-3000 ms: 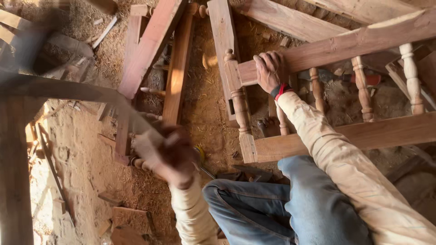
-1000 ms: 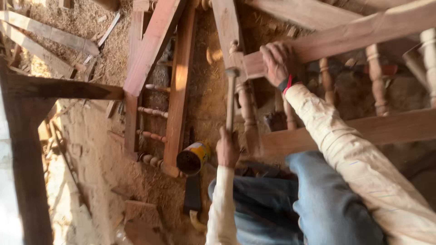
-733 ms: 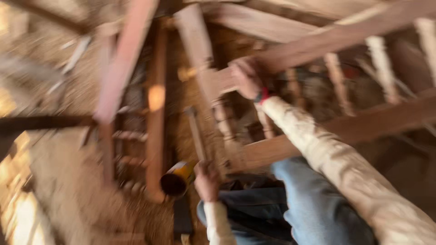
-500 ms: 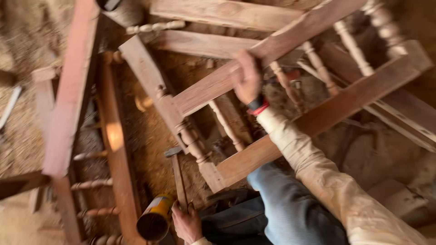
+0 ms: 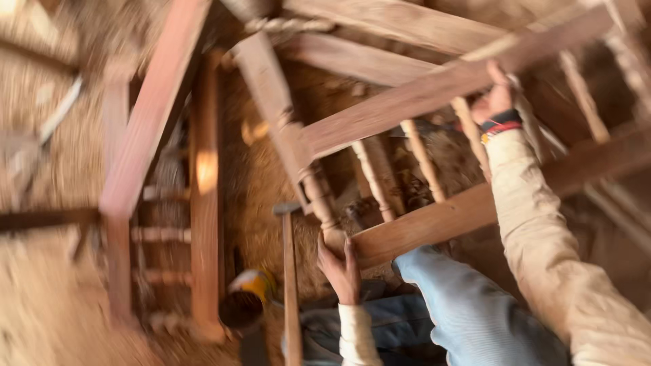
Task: The person assembles a wooden chair frame by inserting nails into pre-drilled holes and hammering them in. They repeatedly pick nails from a container and use a hammer to secure the chair's spindles and rails.
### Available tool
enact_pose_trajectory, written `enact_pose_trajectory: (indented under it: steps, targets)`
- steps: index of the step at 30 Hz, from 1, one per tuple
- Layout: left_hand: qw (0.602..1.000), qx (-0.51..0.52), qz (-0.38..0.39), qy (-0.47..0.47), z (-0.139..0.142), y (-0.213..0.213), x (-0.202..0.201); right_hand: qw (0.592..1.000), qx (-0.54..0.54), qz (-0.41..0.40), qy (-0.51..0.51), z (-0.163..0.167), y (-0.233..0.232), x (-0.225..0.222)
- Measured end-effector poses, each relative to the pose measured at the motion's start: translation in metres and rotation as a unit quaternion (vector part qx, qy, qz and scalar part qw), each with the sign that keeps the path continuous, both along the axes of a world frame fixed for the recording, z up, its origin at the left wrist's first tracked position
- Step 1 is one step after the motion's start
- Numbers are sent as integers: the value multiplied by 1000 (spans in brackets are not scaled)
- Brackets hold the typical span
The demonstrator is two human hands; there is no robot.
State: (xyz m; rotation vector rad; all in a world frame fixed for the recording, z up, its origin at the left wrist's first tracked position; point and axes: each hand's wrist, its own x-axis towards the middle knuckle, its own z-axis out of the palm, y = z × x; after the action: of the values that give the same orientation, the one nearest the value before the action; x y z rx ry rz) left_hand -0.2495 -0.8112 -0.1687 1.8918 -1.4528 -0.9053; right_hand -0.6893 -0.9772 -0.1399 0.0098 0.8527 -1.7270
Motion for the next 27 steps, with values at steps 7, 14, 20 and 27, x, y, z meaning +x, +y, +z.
enact_pose_trajectory:
  steps: [7,14,20,27]
  targets:
    - [998,-32,29,37,28,-4,17,991,-4,-15,133,47,-49,16]
    - [944,-109,-95,296,59,-28,-12,751,12,25,660,32,-4,110]
    - [928,-248,-270,-57,56,-16,-35,427,-28,336,839,-31,79,295]
    - [849,3,45,527,113,-10,21,240,23,358,902,-67,116,330]
